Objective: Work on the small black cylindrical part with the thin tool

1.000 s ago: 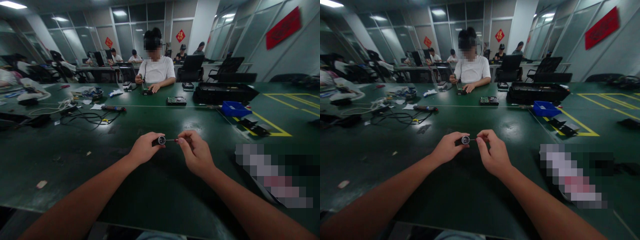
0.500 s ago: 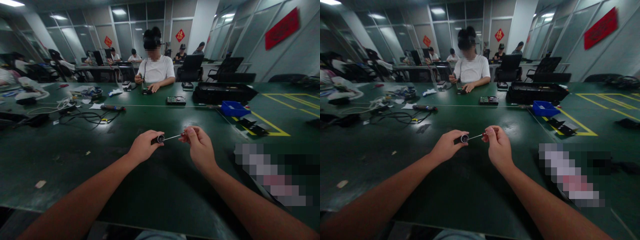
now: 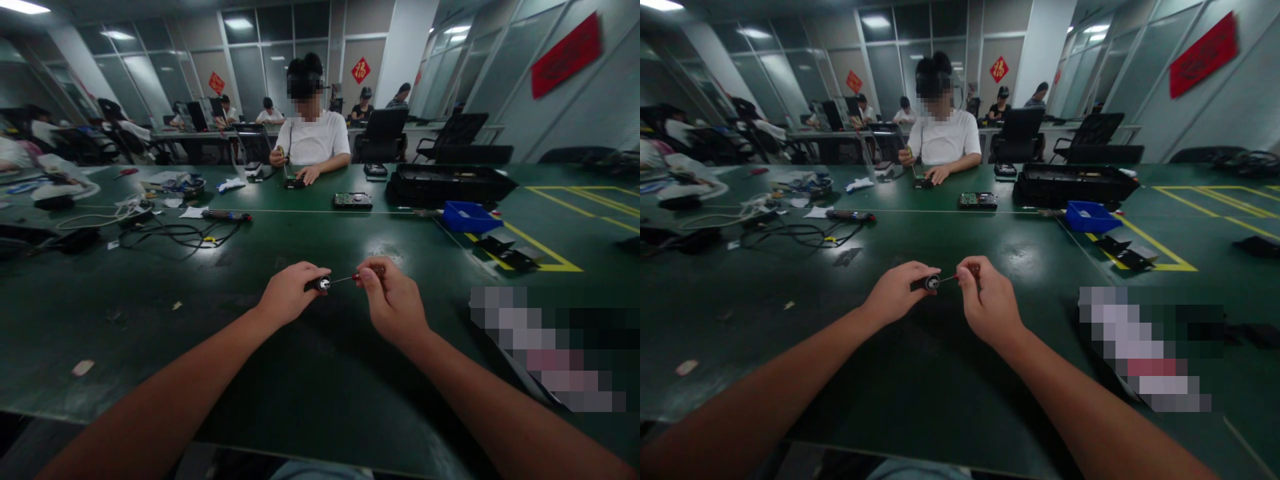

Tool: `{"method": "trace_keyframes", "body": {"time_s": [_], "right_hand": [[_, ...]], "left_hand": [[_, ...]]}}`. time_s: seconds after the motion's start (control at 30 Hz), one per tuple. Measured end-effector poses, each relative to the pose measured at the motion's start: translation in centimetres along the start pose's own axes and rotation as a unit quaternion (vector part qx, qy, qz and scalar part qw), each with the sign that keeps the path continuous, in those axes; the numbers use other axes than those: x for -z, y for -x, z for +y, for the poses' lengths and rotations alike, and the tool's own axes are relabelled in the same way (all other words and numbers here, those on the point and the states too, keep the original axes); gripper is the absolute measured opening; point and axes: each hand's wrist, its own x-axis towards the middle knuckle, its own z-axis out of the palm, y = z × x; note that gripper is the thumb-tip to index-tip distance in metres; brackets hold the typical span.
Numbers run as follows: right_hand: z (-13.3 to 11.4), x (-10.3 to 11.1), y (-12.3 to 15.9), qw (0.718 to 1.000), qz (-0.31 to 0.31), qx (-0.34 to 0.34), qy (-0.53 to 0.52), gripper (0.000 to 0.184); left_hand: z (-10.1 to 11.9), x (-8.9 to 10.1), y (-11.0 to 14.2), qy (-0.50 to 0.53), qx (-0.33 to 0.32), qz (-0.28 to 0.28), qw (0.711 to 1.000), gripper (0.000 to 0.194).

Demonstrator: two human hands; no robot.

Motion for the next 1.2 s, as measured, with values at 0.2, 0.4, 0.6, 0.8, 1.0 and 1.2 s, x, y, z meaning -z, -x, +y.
{"method": "trace_keyframes", "body": {"time_s": [0.2, 0.4, 0.6, 0.8, 1.0, 1.2], "right_hand": [[-0.3, 0.2, -0.4, 0.997, -0.027, 0.030, 0.070, 0.018], [-0.2, 0.4, -0.6, 0.997, -0.014, 0.019, 0.078, 0.019], [0.1, 0.3, -0.8, 0.993, 0.012, 0.058, 0.102, 0.022], [0.6, -1.1, -0.5, 0.978, -0.144, 0.004, 0.150, 0.019], [0.9, -3.0, -0.5, 0.934, -0.258, -0.045, 0.243, 0.030], [1.3, -3.1, -0.6, 0.935, -0.298, 0.030, 0.189, 0.016]], "left_hand": [[-0.3, -0.4, -0.1, -0.024, 0.005, -0.021, 0.999, 0.039], [-0.5, -0.3, -0.1, 0.013, 0.015, -0.007, 1.000, 0.037], [-0.3, 0.0, -0.2, 0.061, 0.041, 0.070, 0.995, 0.039], [-0.2, -0.2, -0.3, 0.069, 0.076, 0.087, 0.991, 0.036], [-0.1, -0.2, -0.4, 0.074, 0.084, 0.078, 0.991, 0.037], [-0.3, -0.2, -0.3, 0.066, 0.075, 0.071, 0.992, 0.036]]}}
